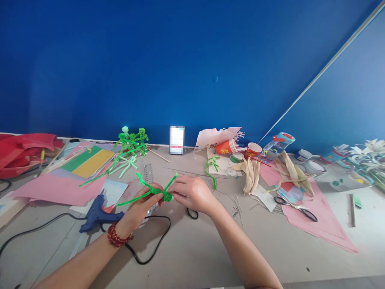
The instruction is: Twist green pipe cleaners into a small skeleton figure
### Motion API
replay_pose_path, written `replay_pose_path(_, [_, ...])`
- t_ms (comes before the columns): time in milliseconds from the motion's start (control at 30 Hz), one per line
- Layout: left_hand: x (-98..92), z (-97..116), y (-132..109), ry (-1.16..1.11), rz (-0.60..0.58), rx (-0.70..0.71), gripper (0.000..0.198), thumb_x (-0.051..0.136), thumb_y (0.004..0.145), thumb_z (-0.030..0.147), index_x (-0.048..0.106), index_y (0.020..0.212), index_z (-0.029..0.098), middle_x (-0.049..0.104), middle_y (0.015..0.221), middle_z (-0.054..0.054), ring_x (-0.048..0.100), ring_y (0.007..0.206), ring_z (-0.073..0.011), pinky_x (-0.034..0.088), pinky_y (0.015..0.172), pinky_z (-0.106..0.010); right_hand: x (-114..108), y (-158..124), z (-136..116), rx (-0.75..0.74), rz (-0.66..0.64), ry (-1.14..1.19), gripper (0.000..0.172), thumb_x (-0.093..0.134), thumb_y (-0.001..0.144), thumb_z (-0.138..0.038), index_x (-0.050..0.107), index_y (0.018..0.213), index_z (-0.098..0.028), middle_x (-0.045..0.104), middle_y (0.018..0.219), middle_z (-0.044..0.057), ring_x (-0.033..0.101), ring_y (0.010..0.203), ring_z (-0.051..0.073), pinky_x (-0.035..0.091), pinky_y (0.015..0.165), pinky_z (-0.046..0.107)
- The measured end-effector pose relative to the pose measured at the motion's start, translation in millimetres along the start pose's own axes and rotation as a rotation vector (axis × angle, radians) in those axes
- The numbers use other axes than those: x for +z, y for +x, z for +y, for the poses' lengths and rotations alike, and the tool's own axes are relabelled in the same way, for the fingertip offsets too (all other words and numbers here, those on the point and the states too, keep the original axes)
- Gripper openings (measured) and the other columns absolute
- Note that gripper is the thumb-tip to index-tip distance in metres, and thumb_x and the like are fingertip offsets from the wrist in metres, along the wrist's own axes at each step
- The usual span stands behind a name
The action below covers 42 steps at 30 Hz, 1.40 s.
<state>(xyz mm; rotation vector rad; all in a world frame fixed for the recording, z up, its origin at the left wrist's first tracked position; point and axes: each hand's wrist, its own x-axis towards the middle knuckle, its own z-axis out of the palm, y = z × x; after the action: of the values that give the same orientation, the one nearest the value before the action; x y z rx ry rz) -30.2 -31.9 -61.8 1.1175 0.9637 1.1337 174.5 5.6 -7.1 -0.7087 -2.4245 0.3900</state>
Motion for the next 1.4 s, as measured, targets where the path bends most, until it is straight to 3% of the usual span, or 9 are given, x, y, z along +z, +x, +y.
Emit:
replay_pose_path(333, [-1.9, -6.2, 1.7, 0.030, 0.031, 0.060, 0.010, 0.065, 0.081, 0.029, 0.059, 0.079, 0.020, 0.058, 0.072, 0.001, 0.054, 0.069, -0.0148, 0.045, 0.067, -0.026, 9.7, -3.7, 3.8, -0.049, 0.032, -0.103, 0.019, 0.052, 0.094, -0.021, 0.070, 0.099, -0.023, 0.070, 0.091, 0.005, 0.063, 0.077, 0.016, 0.040, 0.062, 0.024])
replay_pose_path(633, [-2.2, 0.7, 2.9, 0.023, -0.084, 0.075, 0.008, 0.065, 0.078, 0.024, 0.060, 0.074, 0.019, 0.058, 0.076, -0.002, 0.054, 0.069, -0.0155, 0.046, 0.065, -0.027, 3.5, 0.3, 4.8, -0.016, -0.005, 0.183, 0.017, 0.054, 0.095, -0.027, 0.070, 0.092, -0.022, 0.071, 0.085, 0.005, 0.063, 0.076, 0.017, 0.045, 0.066, 0.026])
replay_pose_path(733, [-2.5, -3.2, 2.4, -0.026, -0.072, 0.036, 0.009, 0.066, 0.078, 0.026, 0.060, 0.078, 0.019, 0.059, 0.078, -0.002, 0.056, 0.070, -0.0160, 0.048, 0.066, -0.028, 2.8, 0.1, 6.8, -0.006, -0.022, 0.218, 0.017, 0.055, 0.094, -0.028, 0.071, 0.091, -0.022, 0.070, 0.080, 0.005, 0.063, 0.073, 0.017, 0.046, 0.066, 0.026])
replay_pose_path(1000, [-2.6, -3.3, 2.6, -0.124, -0.108, -0.035, 0.011, 0.067, 0.078, 0.028, 0.060, 0.081, 0.019, 0.060, 0.077, -0.002, 0.057, 0.070, -0.0159, 0.048, 0.064, -0.028, 6.3, -1.1, 10.9, 0.027, -0.021, 0.323, 0.015, 0.057, 0.092, -0.025, 0.071, 0.091, -0.021, 0.071, 0.090, 0.007, 0.065, 0.082, 0.018, 0.049, 0.072, 0.028])
replay_pose_path(1400, [-3.0, 1.2, 1.5, -0.058, -0.213, -0.010, 0.005, 0.066, 0.077, 0.023, 0.065, 0.075, 0.018, 0.063, 0.077, -0.003, 0.058, 0.074, -0.0181, 0.046, 0.070, -0.029, 3.1, -4.6, 22.5, 0.091, -0.190, 0.535, 0.017, 0.063, 0.090, -0.034, 0.072, 0.091, -0.020, 0.070, 0.081, 0.003, 0.063, 0.073, 0.015, 0.048, 0.069, 0.025])
